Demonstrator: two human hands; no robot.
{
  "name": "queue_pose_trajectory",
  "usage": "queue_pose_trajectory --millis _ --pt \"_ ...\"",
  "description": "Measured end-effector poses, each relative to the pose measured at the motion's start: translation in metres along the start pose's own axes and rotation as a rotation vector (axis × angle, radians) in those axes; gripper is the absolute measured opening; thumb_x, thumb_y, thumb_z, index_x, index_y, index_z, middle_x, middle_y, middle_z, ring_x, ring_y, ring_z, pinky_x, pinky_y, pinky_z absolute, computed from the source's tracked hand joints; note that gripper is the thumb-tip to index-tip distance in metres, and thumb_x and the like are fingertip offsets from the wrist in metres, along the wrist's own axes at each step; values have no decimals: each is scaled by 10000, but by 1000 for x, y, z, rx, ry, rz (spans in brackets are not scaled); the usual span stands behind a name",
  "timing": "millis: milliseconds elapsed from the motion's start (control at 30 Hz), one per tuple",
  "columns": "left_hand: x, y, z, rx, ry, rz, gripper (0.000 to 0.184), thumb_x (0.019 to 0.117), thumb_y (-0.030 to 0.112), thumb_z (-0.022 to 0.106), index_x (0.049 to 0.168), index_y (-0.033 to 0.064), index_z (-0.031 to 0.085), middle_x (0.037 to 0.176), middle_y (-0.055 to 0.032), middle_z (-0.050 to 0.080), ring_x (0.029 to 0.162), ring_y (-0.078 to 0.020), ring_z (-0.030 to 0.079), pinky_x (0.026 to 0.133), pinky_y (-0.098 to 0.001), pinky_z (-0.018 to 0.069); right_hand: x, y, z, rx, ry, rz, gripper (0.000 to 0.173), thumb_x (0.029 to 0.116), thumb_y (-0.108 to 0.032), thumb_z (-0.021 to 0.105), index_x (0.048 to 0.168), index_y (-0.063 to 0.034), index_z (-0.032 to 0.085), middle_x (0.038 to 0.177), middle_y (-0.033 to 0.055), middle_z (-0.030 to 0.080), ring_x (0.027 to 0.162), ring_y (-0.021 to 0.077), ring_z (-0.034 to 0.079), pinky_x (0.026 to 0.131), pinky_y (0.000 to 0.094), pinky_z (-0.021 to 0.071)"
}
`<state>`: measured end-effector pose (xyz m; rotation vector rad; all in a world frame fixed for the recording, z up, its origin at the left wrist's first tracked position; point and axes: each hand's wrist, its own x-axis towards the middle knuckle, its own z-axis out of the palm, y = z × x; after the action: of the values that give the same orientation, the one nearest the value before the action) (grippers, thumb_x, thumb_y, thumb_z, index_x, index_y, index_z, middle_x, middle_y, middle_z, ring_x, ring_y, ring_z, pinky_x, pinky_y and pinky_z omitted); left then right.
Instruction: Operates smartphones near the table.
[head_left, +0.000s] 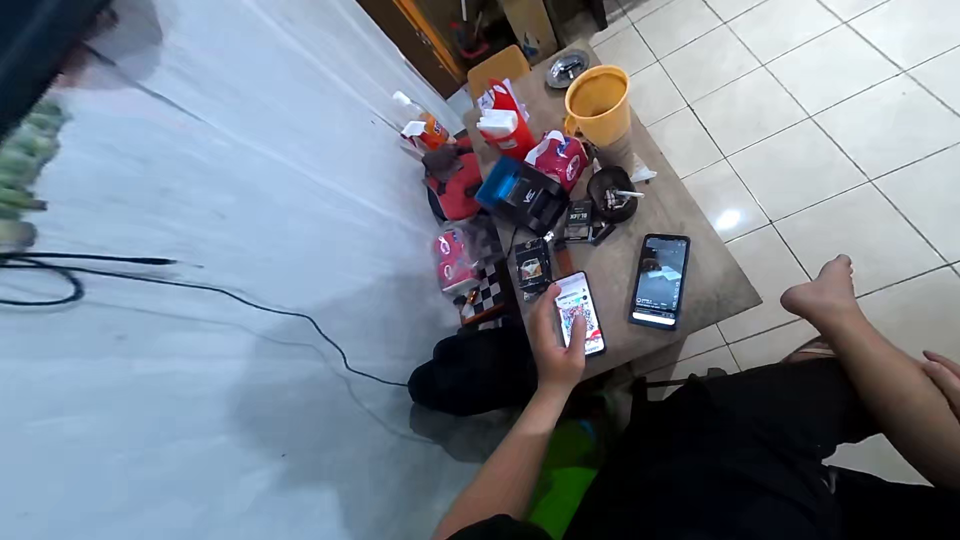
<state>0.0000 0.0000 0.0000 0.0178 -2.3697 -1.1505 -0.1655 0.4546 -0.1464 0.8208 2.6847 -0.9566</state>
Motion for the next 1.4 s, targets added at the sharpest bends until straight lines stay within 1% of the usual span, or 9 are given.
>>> queue_pose_trajectory --millis 67,200,333,433,533,700,800,1000,1400 --pt "-12 -6 -4 23 -9 -15 671 968 275 633 1559 146 343 1567 -71 427 1456 -251 384 1181 -501 376 -4 -5 -1 -24 1 -3 1281 467 -152 886 1531 -30 183 1442 319 417 1282 459 521 927 656 523" --pt "-20 -13 -6 49 -75 -114 834 913 321 681 1610 231 232 1645 -25 301 1509 -232 291 1201 -504 346 -12 -11 -1 -69 -8 -5 1255 486 -151 882 1517 -13 181 1402 334 440 1245 480 540 897 673 524" --pt "-21 -15 -4 159 -118 -151 962 861 420 726 1631 229 183 1663 -27 268 1518 -218 276 1217 -514 315 -13 -12 -2 -58 -21 -16 1286 486 -156 879 1539 0 159 1432 355 403 1286 491 501 925 685 502" --pt "-21 -15 -1 237 -150 -173 1018 825 456 741 1636 270 155 1666 -6 250 1501 -197 299 1206 -508 325 -10 -8 -1 -72 -6 -12 1294 472 -171 879 1534 -8 158 1434 348 403 1280 481 512 914 682 508" --pt "-20 -17 -4 108 -120 -175 919 864 369 712 1626 249 212 1659 -18 271 1505 -205 298 1206 -497 341 -10 -5 0 -65 -7 -4 1318 509 -179 875 1567 -12 107 1456 351 386 1295 487 501 920 685 506" --pt "-20 -15 -8 -114 13 -183 715 943 198 584 1593 182 286 1604 -49 379 1478 -239 355 1186 -485 373 -8 -3 1 -72 -4 18 1309 491 -186 880 1552 -29 130 1444 344 399 1275 487 513 900 687 512" --pt "-22 -10 -8 -73 0 -203 672 989 245 556 1598 186 278 1575 -42 416 1460 -222 379 1171 -468 393 -8 -4 1 -84 2 14 1297 495 -185 875 1551 -27 139 1432 338 419 1266 480 525 901 683 513" --pt "-18 -13 -15 217 -191 -104 588 1004 362 486 1558 207 364 1585 14 407 1492 -193 318 1213 -500 310 -10 -5 5 -113 0 1 1273 500 -182 877 1532 -11 152 1415 344 424 1257 484 527 898 683 512" --pt "-11 -25 -17 113 -123 -123 582 1025 336 411 1573 165 310 1577 -21 415 1477 -202 347 1193 -489 350 -14 -8 4 -85 1 -10 1237 516 -147 871 1528 -12 171 1430 344 414 1284 484 509 930 681 504"
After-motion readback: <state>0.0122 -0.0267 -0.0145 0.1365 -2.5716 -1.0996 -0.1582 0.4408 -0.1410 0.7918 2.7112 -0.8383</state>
